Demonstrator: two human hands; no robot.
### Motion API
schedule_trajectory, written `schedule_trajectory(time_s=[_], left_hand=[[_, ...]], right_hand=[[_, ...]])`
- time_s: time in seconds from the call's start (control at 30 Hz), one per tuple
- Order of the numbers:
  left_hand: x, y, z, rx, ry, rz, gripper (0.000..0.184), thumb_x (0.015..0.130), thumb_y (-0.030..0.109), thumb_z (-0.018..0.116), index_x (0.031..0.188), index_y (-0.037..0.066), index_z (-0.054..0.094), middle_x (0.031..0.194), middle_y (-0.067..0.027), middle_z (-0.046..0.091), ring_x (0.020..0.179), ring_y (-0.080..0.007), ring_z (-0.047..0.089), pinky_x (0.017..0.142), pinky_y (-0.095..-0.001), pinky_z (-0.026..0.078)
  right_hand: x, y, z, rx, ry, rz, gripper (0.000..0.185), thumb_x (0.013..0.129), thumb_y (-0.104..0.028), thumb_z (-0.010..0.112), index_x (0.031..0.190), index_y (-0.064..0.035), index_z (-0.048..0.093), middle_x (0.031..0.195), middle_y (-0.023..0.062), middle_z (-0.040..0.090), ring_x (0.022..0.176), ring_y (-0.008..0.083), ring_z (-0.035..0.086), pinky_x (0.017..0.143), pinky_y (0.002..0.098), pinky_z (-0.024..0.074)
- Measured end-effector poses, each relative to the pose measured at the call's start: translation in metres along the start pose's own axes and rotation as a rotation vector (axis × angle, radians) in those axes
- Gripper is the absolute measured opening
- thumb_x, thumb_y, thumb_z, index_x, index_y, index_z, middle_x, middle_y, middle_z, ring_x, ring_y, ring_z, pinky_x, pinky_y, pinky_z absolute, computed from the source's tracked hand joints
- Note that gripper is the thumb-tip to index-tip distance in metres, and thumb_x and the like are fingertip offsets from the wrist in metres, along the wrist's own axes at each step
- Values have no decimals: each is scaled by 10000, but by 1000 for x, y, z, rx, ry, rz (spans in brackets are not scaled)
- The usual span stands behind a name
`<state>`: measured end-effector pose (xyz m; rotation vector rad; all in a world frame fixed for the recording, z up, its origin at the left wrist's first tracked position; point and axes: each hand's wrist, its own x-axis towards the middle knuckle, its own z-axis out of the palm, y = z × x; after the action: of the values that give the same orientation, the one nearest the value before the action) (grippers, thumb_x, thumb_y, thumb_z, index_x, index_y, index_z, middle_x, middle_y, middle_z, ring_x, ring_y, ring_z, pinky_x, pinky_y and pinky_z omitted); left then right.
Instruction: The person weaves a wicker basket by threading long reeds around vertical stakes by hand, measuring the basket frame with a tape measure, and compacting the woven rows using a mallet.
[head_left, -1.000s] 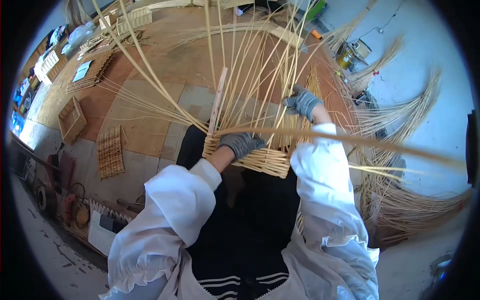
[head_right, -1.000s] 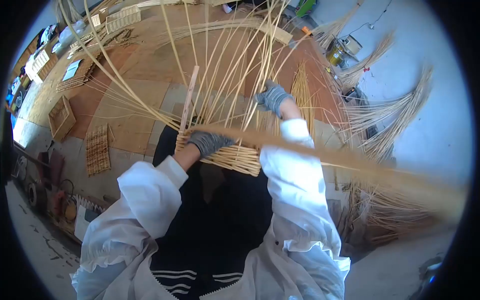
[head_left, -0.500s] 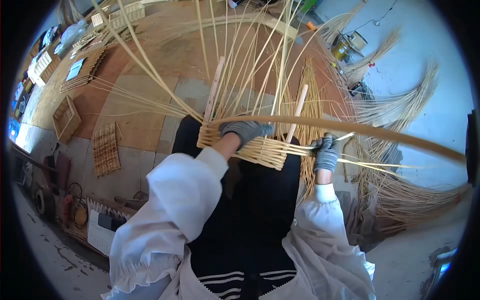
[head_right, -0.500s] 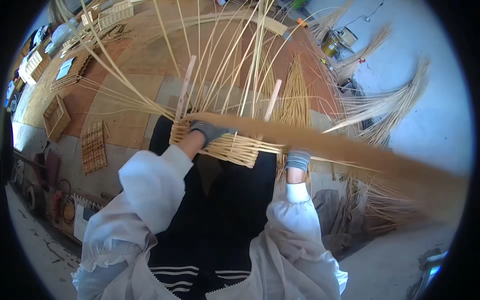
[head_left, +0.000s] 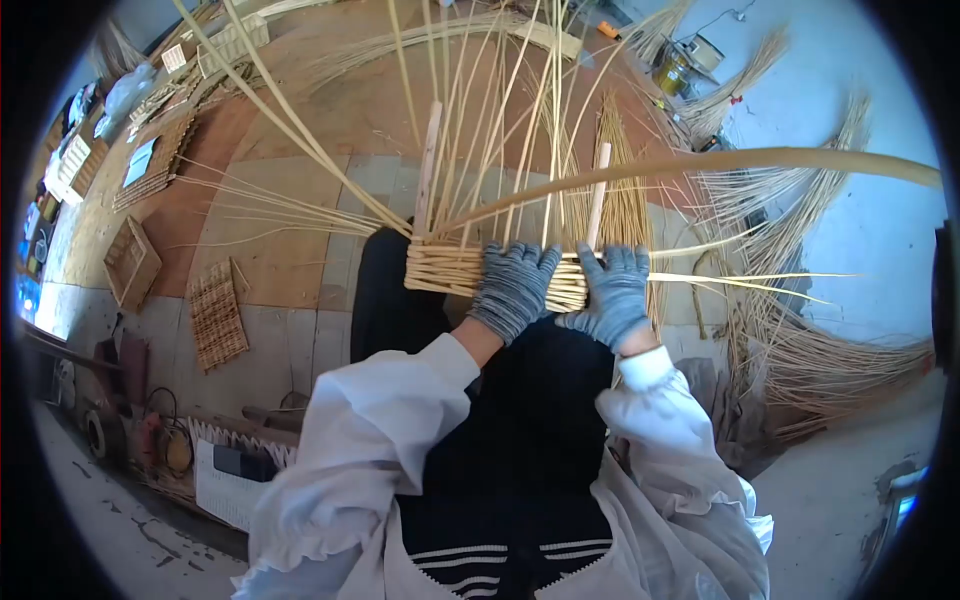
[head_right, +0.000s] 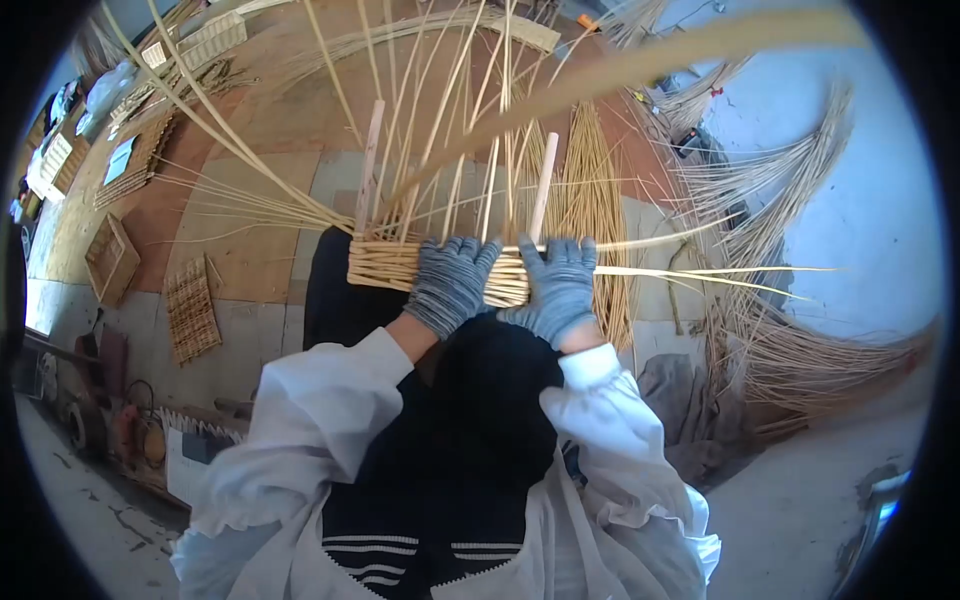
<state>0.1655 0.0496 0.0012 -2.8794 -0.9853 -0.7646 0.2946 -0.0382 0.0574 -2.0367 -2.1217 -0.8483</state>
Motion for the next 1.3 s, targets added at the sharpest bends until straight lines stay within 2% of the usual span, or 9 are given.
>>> schedule_trajectory(time_s=[0.2, 0.33, 0.37, 0.47, 0.57, 0.77, 0.9, 1.13, 1.3], left_hand=[[-1, -15, -17, -171, -104, 40, 363, 748, 308, 533, 1066, 131, 522, 984, -70, 546, 963, -233, 521, 852, -448, 344], [-71, -81, -22, -386, 563, -141, 488, 642, 251, 753, 1056, 84, 556, 975, -70, 582, 831, -224, 554, 745, -349, 445], [-67, -98, -70, -1126, 212, -444, 519, 631, 252, 763, 1068, 58, 560, 925, -59, 596, 823, -190, 553, 770, -352, 451], [-53, -149, -25, -1260, 188, -459, 524, 622, 198, 759, 1078, 36, 558, 909, -65, 605, 843, -154, 547, 769, -298, 457], [-14, -182, -21, -1106, -455, 77, 652, 621, 190, 766, 1184, 45, 472, 1046, -121, 601, 993, -227, 555, 892, -324, 413], [-22, -185, 36, -2037, -287, -561, 672, 643, 180, 743, 1240, 88, 447, 1101, -104, 580, 1068, -218, 514, 929, -331, 403], [-11, -186, -2, -1181, -504, 145, 723, 630, 176, 767, 1246, 35, 416, 1110, -95, 558, 1064, -181, 501, 916, -308, 416], [-67, -188, -11, -1466, -491, -109, 599, 582, 87, 794, 1109, 10, 520, 954, -87, 601, 871, -183, 567, 849, -285, 457], [-138, -125, -43, -777, 412, -764, 295, 698, 67, 704, 963, 31, 579, 894, -107, 627, 854, -245, 598, 762, -320, 490]], right_hand=[[-5, -1, 18, 326, 0, 49, 730, 495, -512, 749, 1021, -38, 576, 750, 127, 520, 692, 289, 504, 626, 390, 379], [23, -33, -31, 539, 193, 98, 694, 602, -483, 717, 1084, -10, 556, 954, 181, 559, 881, 357, 533, 821, 415, 418], [39, -50, -45, 718, 167, 96, 620, 676, -421, 695, 1089, 15, 539, 1017, 189, 559, 970, 356, 526, 887, 393, 405], [60, -79, -30, 1094, 1, 368, 400, 821, -334, 588, 1002, 23, 574, 897, 200, 597, 864, 327, 586, 790, 340, 460], [65, -94, -9, 1685, 395, 269, 406, 870, -361, 499, 979, 26, 553, 814, 157, 610, 755, 243, 597, 682, 320, 468], [158, -167, -46, 632, -61, 66, 121, 784, -126, 551, 866, -49, 596, 771, 147, 616, 646, 295, 601, 548, 351, 485], [62, -42, -22, 2009, 178, 791, 64, 852, -78, 528, 870, -24, 557, 887, 76, 592, 813, 193, 601, 649, 251, 520], [-2, -12, 32, 1873, -43, 1212, 134, 772, -1, 626, 864, 1, 529, 827, 122, 590, 705, 220, 604, 575, 306, 535], [12, -44, 10, 1756, 36, 1165, 146, 753, 1, 649, 830, -49, 536, 784, 113, 612, 617, 204, 611, 500, 284, 528]])
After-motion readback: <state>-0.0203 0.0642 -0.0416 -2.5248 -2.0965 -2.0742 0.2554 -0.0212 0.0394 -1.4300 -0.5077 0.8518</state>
